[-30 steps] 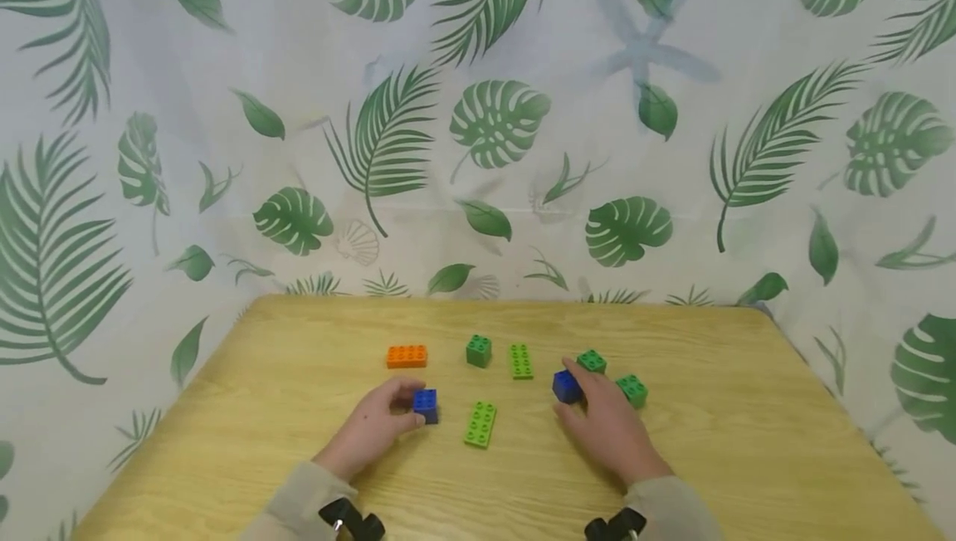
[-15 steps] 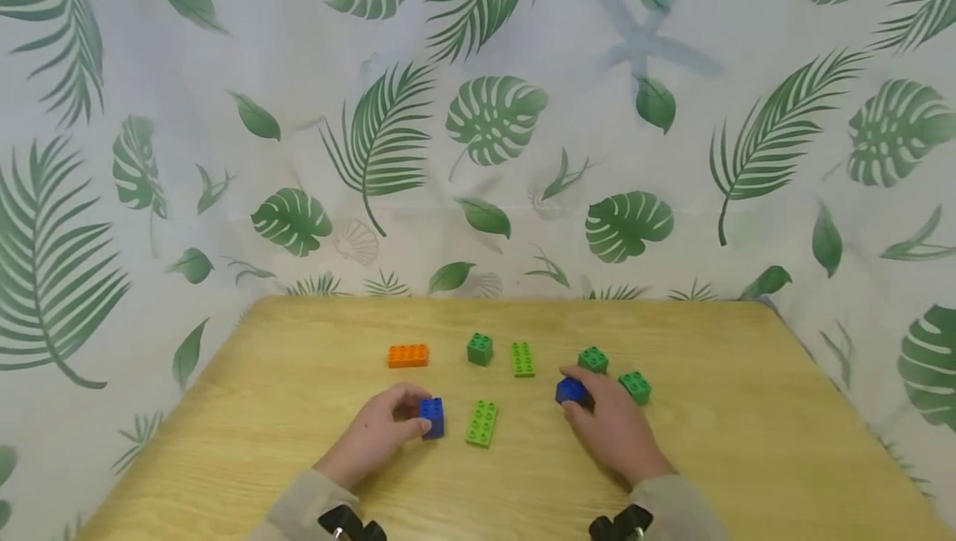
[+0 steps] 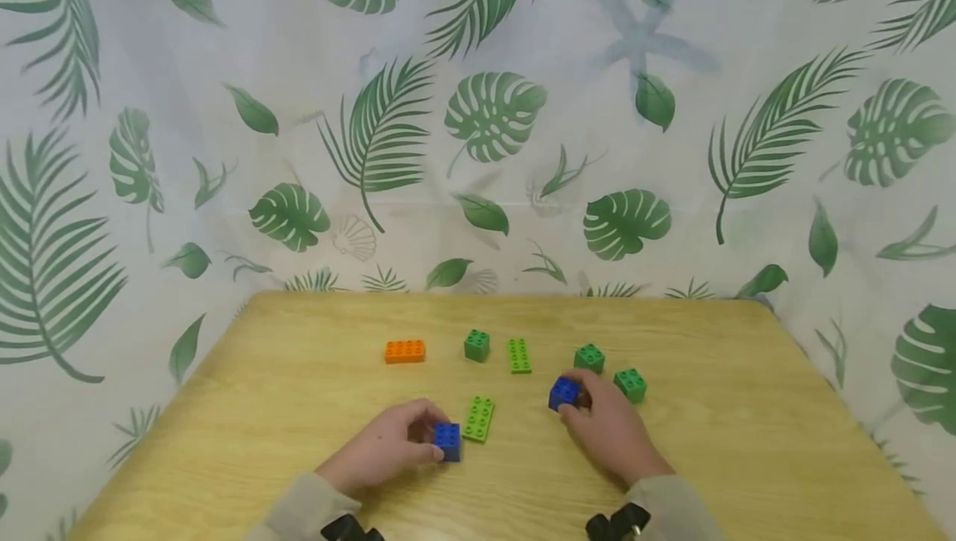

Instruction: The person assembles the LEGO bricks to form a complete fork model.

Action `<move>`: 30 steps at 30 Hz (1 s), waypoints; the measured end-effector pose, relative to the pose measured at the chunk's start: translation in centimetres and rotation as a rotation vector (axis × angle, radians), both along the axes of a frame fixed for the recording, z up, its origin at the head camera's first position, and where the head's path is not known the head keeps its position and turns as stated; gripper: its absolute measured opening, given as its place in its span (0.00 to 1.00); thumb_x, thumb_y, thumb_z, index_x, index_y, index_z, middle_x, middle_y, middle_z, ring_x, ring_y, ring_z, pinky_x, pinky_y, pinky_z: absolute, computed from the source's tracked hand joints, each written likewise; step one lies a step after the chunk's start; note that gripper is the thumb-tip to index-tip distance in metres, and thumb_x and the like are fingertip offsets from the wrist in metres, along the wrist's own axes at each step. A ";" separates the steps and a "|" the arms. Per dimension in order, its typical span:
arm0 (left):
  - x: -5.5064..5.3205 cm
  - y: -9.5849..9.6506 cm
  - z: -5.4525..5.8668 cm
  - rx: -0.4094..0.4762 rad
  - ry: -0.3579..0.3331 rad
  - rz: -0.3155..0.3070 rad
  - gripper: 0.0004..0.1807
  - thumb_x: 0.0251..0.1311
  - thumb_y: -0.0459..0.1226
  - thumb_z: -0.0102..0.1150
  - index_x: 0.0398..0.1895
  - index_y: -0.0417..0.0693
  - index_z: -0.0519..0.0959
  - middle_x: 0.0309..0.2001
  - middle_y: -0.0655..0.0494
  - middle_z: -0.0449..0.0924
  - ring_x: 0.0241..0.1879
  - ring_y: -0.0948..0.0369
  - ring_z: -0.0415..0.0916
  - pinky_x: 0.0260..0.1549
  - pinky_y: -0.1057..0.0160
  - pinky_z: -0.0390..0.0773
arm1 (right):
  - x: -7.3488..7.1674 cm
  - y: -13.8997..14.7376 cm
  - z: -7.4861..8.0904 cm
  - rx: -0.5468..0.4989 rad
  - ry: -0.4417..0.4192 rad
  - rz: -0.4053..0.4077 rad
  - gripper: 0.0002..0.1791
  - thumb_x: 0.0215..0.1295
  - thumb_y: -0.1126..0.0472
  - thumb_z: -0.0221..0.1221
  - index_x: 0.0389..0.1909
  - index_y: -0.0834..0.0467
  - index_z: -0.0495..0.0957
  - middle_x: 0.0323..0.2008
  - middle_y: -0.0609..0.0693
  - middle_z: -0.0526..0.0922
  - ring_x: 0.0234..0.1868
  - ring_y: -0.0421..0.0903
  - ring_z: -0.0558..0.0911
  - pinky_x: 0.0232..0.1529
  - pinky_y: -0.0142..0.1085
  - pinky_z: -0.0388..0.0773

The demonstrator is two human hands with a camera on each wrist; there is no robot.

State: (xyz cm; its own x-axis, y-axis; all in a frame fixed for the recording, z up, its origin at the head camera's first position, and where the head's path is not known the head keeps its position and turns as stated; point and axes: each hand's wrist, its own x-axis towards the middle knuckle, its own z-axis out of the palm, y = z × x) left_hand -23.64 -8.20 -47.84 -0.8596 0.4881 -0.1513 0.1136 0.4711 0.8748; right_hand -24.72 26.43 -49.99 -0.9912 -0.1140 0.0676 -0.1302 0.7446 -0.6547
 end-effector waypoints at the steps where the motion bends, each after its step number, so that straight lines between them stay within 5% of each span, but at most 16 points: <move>1: 0.2 0.3 0.1 -0.001 -0.012 -0.014 0.16 0.60 0.39 0.70 0.51 0.59 0.81 0.42 0.62 0.80 0.41 0.58 0.75 0.39 0.56 0.75 | 0.0 0.0 0.0 0.000 -0.002 0.001 0.32 0.71 0.48 0.63 0.71 0.52 0.68 0.55 0.54 0.79 0.52 0.51 0.80 0.51 0.54 0.77; 17: 1.5 2.4 0.4 -0.018 -0.006 -0.073 0.17 0.59 0.41 0.72 0.51 0.61 0.81 0.40 0.65 0.79 0.38 0.62 0.74 0.37 0.61 0.74 | 1.5 -1.0 0.6 -0.132 -0.009 -0.011 0.34 0.68 0.37 0.61 0.70 0.49 0.71 0.46 0.48 0.82 0.42 0.43 0.80 0.44 0.44 0.78; 30: 1.6 2.7 -0.1 -0.043 0.031 -0.063 0.18 0.57 0.46 0.74 0.50 0.68 0.82 0.39 0.70 0.79 0.38 0.63 0.74 0.37 0.61 0.74 | 4.9 -5.2 1.5 -0.350 -0.006 0.053 0.27 0.68 0.49 0.66 0.65 0.51 0.75 0.49 0.47 0.82 0.46 0.46 0.80 0.42 0.35 0.79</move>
